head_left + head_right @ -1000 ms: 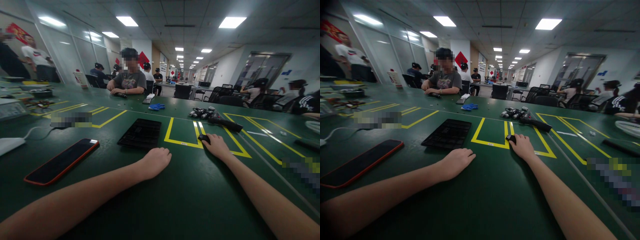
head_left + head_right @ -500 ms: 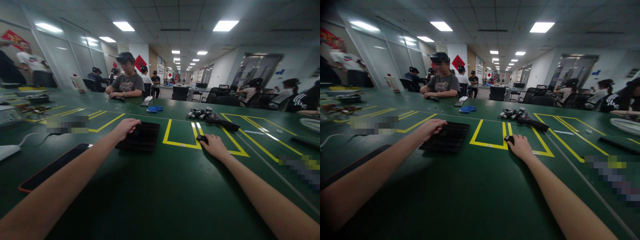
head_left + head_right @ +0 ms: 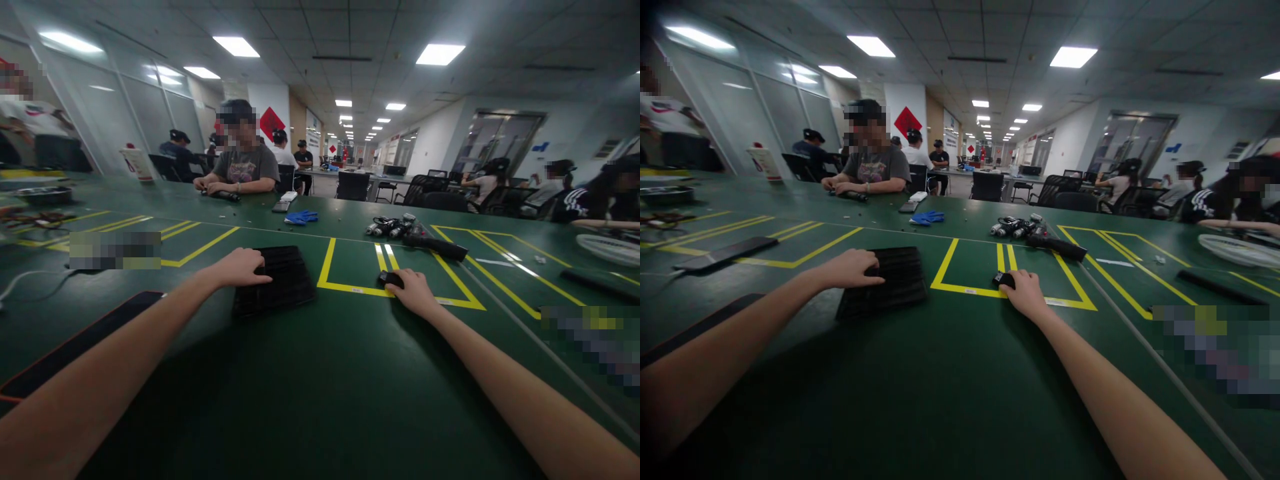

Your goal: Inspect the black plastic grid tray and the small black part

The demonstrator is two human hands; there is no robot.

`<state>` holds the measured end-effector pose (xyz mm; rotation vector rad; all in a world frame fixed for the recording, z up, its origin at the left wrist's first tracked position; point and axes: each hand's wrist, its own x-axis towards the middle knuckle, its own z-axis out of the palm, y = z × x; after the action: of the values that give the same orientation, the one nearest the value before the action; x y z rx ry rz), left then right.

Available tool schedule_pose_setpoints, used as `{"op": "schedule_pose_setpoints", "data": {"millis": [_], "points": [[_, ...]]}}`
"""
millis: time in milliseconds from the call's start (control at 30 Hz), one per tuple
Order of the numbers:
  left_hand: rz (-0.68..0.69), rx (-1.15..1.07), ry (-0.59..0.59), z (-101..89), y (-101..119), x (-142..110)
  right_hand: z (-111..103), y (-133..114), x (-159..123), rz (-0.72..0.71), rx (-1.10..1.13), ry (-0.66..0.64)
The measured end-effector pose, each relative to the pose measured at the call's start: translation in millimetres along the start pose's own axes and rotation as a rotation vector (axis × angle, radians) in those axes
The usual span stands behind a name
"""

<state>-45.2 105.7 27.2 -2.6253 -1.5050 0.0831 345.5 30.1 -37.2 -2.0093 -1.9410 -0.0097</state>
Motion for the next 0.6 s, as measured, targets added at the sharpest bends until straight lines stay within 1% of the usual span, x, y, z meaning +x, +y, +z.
{"op": "schedule_pose_setpoints", "data": {"millis": [67, 167, 233, 300, 367, 433, 500, 600], "points": [[-0.001, -0.040, 0.060, 5.0, 7.9, -4.3, -0.3, -18.4, -6.4, -0.038, 0.094, -0.027], [-0.013, -0.212, 0.179, 15.8, 28.7, -4.9, 2.0, -51.9, -21.0, -0.114, 0.303, -0.077], [-0.031, -0.382, 0.279, 22.1, 51.2, -3.7, 6.1, -71.8, -31.7, -0.179, 0.474, -0.102], [-0.047, -0.559, 0.362, 26.4, 78.4, -4.1, 11.5, -85.7, -41.4, -0.259, 0.648, -0.111], [-0.030, -0.705, 0.380, 28.9, 104.5, -7.5, 16.2, -92.5, -48.9, -0.334, 0.793, -0.099], [-0.011, -0.802, 0.370, 30.8, 123.6, -13.0, 18.3, -94.1, -54.1, -0.383, 0.866, -0.085], [-0.006, -0.854, 0.381, 33.0, 133.2, -18.7, 17.8, -93.3, -57.1, -0.413, 0.874, -0.085], [0.003, -0.888, 0.420, 36.7, 135.0, -25.3, 16.0, -92.1, -58.8, -0.437, 0.840, -0.093]]}}
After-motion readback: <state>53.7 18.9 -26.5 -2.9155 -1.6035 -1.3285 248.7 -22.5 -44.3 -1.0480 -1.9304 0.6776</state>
